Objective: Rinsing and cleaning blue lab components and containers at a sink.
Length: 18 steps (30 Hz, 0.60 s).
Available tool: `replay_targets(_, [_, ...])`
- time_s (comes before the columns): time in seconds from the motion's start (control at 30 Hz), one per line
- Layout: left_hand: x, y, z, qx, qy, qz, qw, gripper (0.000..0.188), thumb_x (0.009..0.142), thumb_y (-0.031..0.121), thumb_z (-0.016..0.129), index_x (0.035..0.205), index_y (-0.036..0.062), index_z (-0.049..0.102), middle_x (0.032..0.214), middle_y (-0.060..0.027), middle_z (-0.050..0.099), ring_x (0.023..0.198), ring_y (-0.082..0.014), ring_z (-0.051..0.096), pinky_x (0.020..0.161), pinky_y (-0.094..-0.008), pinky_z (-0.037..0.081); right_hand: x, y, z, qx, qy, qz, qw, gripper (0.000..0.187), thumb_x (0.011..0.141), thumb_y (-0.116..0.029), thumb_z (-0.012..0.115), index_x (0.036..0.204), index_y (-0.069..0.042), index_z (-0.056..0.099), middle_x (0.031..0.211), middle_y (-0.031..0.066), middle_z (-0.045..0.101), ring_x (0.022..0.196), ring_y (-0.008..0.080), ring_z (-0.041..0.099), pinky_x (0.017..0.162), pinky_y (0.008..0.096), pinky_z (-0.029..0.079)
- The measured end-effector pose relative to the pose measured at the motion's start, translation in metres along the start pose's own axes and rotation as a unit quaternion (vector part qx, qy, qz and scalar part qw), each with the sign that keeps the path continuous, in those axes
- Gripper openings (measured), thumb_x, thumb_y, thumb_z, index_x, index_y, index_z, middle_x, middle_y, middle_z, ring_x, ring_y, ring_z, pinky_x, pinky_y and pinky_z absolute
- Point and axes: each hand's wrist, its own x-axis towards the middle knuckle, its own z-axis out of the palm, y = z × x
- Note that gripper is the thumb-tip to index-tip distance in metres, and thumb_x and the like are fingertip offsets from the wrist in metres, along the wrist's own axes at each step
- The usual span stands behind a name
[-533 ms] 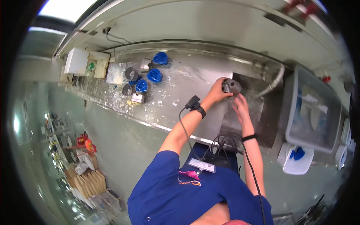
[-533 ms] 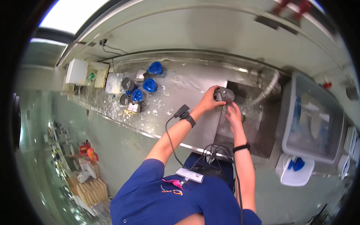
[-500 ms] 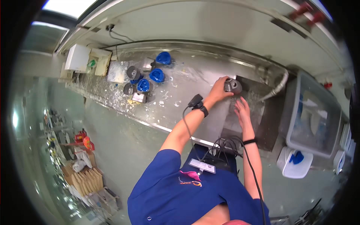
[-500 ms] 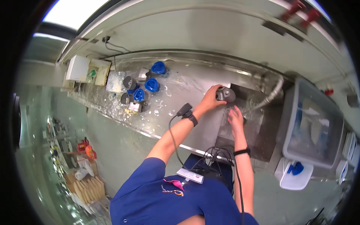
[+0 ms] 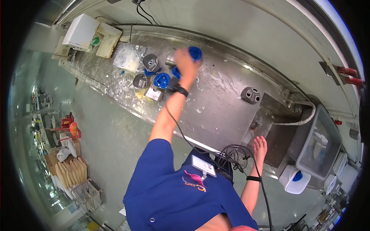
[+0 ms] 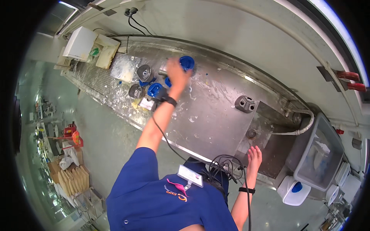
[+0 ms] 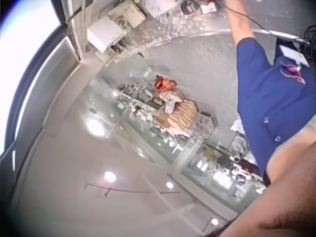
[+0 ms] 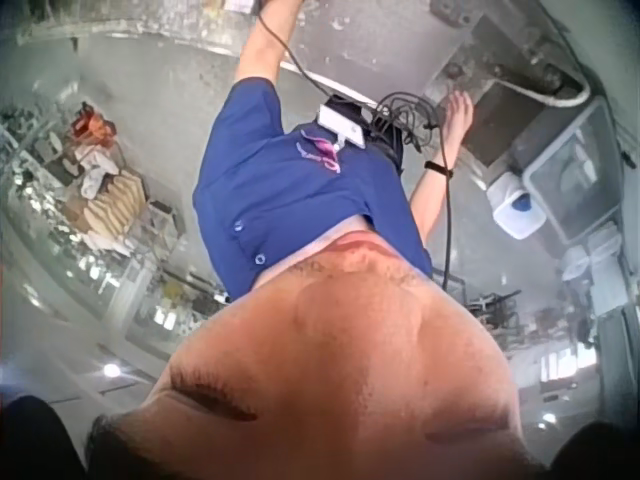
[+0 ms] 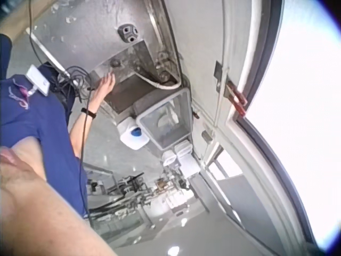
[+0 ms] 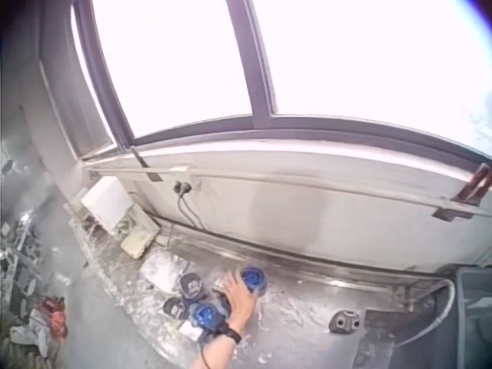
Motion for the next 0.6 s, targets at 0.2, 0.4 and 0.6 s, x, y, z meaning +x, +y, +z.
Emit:
replay_targets(0.2, [0.022, -0.130, -0.028, -0.041, -0.107, -0.161, 0.980, 0.074, 0.069, 0.014, 0.080, 0.132, -0.0013, 0.044, 0.132, -0.0277, 0.049, 0.126, -0.0380, 0.046, 0.104, -0.0457, 0.038, -0.009, 0.011, 0.037, -0.015, -0.039, 0.021, 0.999, 0.044, 0.097, -0.030, 0.058, 0.135, -0.010, 0.049, 0.130, 0.0077, 0.058, 0.115, 0.0194, 0.056, 0.097, 0.0328, 0.040])
replay_targets(0.4, [-0.041, 0.013, -0.061, -0.357, -0.046, -0.070, 0.931, 0.063, 0.068, 0.010, 0.079, 0.122, -0.0013, 0.047, 0.099, -0.0181, 0.064, 0.089, -0.0324, 0.064, 0.080, -0.0417, 0.050, -0.023, -0.071, 0.142, -0.022, -0.215, -0.078, 0.973, 0.061, 0.095, -0.032, 0.062, 0.147, -0.017, 0.033, 0.144, 0.0131, 0.045, 0.129, 0.0260, 0.046, 0.106, 0.0434, 0.038])
replay_targets(0.6, [-0.141, 0.102, -0.091, -0.418, -0.222, 0.105, 0.875, 0.087, 0.070, 0.022, 0.084, 0.139, 0.0003, 0.036, 0.130, -0.0233, 0.049, 0.125, -0.0352, 0.047, 0.104, -0.0427, 0.039, 0.005, -0.081, 0.253, -0.040, -0.191, -0.135, 0.971, 0.086, 0.073, -0.020, 0.085, 0.140, -0.007, 0.033, 0.126, 0.0141, 0.053, 0.114, 0.0246, 0.055, 0.093, 0.0366, 0.049])
